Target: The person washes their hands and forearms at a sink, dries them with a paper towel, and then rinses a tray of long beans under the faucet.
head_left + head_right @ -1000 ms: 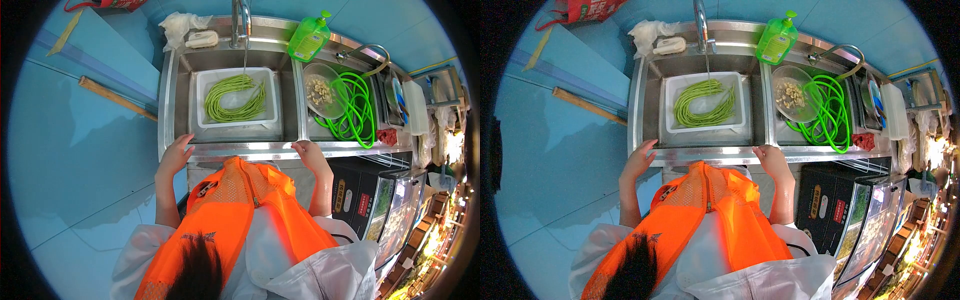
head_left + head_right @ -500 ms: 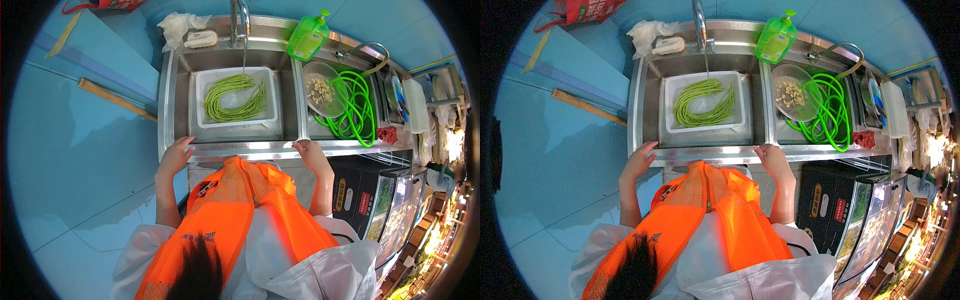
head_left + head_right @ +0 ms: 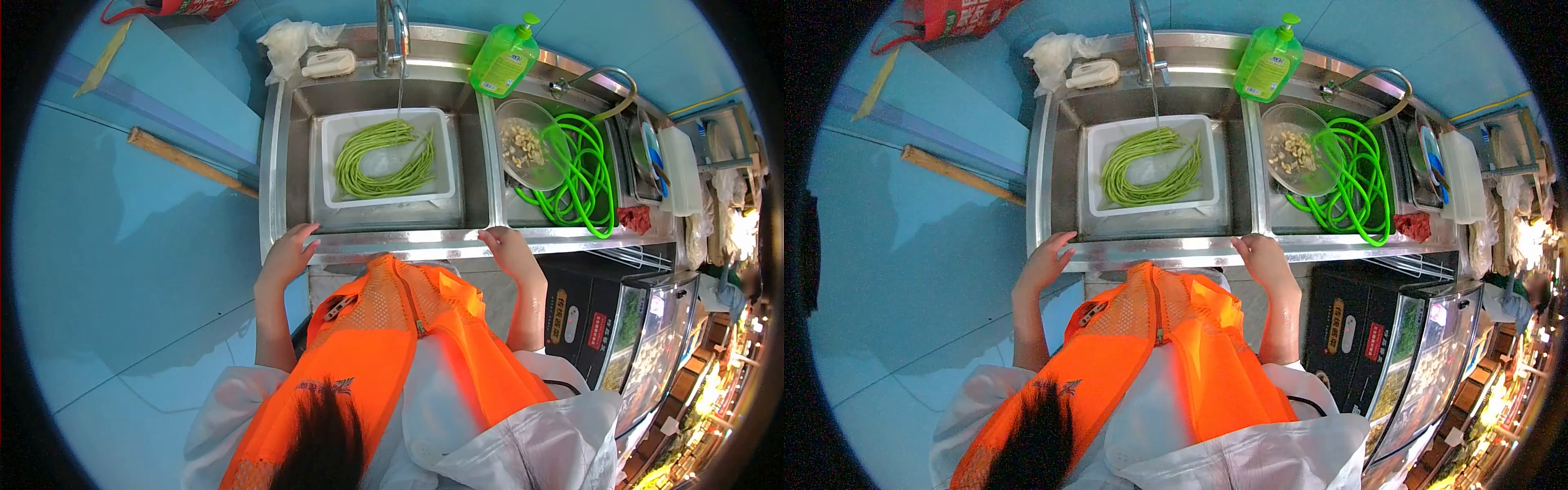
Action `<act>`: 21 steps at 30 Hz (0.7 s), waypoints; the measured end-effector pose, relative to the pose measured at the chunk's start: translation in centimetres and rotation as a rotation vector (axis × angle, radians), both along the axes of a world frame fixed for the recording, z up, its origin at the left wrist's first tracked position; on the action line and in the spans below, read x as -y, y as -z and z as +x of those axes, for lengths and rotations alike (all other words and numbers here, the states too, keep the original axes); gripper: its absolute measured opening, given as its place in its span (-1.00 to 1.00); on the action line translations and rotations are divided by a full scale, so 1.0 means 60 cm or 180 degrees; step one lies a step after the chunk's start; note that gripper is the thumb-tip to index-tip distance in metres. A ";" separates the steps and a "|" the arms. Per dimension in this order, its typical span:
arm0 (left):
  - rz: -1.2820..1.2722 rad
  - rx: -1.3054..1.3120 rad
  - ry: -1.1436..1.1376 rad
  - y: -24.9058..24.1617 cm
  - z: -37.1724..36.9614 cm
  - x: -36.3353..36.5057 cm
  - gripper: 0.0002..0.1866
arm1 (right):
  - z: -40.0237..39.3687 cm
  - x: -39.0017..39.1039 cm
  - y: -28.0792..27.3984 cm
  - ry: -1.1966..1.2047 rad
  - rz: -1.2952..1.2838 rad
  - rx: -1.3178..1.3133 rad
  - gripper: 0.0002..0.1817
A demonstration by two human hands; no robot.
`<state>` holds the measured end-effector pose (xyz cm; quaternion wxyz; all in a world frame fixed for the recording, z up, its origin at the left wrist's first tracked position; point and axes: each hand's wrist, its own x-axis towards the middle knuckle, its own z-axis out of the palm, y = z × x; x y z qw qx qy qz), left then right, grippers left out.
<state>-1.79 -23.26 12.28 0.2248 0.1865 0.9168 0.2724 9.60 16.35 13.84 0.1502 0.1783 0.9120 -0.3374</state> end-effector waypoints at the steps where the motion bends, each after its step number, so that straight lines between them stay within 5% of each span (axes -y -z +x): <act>1: -0.0005 0.0000 -0.0004 0.000 0.000 0.000 -0.64 | 0.000 0.000 0.000 -0.0003 -0.0007 0.0018 -0.62; 21: -0.0002 0.0205 0.0038 0.007 -0.003 0.003 -0.64 | 0.007 0.003 0.001 0.0036 -0.0009 -0.0048 -0.58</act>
